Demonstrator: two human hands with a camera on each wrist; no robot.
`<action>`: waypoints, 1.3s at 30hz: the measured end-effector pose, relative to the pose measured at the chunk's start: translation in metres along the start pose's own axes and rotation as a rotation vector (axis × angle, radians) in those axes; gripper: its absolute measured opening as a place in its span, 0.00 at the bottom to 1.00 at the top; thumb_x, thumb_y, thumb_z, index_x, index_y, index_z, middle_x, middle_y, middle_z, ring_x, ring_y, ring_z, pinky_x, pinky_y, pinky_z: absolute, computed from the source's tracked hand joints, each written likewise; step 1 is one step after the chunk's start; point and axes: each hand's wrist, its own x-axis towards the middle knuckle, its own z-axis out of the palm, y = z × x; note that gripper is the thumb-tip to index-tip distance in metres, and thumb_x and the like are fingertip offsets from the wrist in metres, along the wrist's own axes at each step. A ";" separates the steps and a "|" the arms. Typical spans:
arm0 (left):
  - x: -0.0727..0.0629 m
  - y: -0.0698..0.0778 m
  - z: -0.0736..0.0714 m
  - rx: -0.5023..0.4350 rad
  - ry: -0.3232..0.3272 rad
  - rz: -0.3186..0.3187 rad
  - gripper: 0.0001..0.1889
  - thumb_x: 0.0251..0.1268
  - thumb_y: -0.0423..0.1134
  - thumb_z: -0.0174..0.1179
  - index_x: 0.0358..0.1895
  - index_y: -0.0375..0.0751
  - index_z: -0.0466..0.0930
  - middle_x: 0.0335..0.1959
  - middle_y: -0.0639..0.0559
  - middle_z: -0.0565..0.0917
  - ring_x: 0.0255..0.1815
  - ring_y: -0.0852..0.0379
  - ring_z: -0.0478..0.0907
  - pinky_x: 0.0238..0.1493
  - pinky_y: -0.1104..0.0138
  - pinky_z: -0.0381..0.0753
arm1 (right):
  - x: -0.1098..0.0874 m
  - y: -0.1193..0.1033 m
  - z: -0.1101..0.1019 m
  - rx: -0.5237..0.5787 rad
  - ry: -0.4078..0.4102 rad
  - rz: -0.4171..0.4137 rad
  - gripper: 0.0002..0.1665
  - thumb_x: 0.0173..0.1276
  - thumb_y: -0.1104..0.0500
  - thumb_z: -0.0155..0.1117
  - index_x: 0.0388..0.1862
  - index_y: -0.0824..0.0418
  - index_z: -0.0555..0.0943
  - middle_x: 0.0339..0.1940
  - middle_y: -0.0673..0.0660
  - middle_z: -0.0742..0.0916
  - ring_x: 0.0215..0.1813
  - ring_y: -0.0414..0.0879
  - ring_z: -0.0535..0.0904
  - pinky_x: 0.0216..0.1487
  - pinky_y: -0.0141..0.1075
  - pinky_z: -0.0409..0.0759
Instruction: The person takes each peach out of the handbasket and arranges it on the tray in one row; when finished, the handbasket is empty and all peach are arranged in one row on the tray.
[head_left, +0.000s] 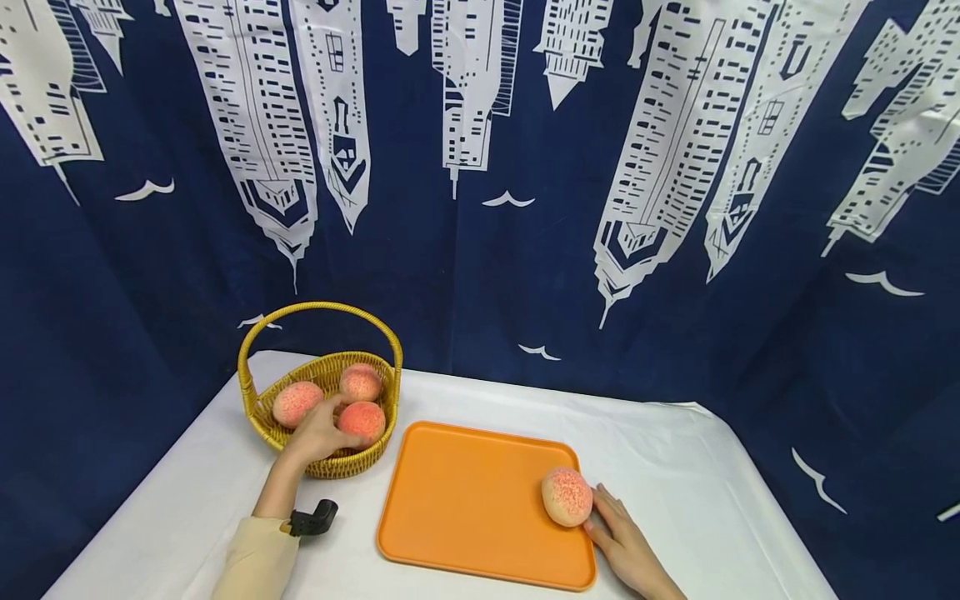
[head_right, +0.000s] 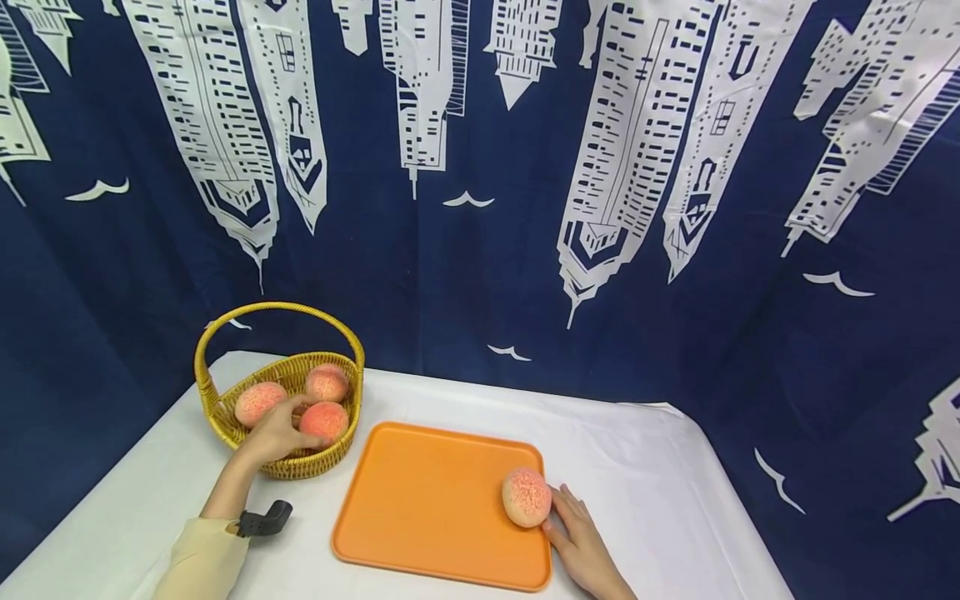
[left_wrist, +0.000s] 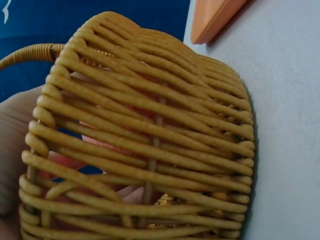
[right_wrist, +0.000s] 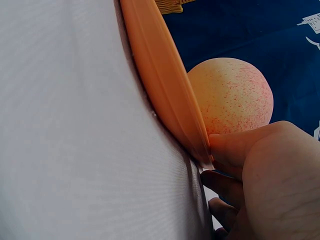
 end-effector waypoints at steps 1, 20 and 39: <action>0.000 0.000 0.000 0.001 0.006 0.002 0.41 0.48 0.40 0.75 0.67 0.32 0.67 0.54 0.31 0.78 0.54 0.38 0.77 0.53 0.45 0.77 | 0.000 0.000 0.000 0.000 0.001 0.002 0.35 0.74 0.50 0.54 0.72 0.71 0.64 0.74 0.71 0.66 0.77 0.66 0.52 0.58 0.07 0.29; -0.001 0.000 -0.003 -0.038 0.117 0.024 0.40 0.44 0.37 0.75 0.64 0.30 0.68 0.58 0.29 0.76 0.58 0.33 0.75 0.57 0.41 0.74 | 0.002 0.004 0.002 0.008 0.027 -0.017 0.35 0.73 0.51 0.55 0.70 0.71 0.66 0.73 0.71 0.67 0.77 0.67 0.54 0.60 0.07 0.30; -0.012 0.033 -0.015 -0.262 0.211 0.109 0.37 0.48 0.34 0.72 0.66 0.39 0.68 0.61 0.37 0.71 0.60 0.40 0.69 0.59 0.47 0.73 | 0.001 0.003 0.003 0.008 0.030 -0.006 0.35 0.73 0.49 0.55 0.72 0.68 0.65 0.74 0.68 0.67 0.78 0.66 0.53 0.70 0.16 0.30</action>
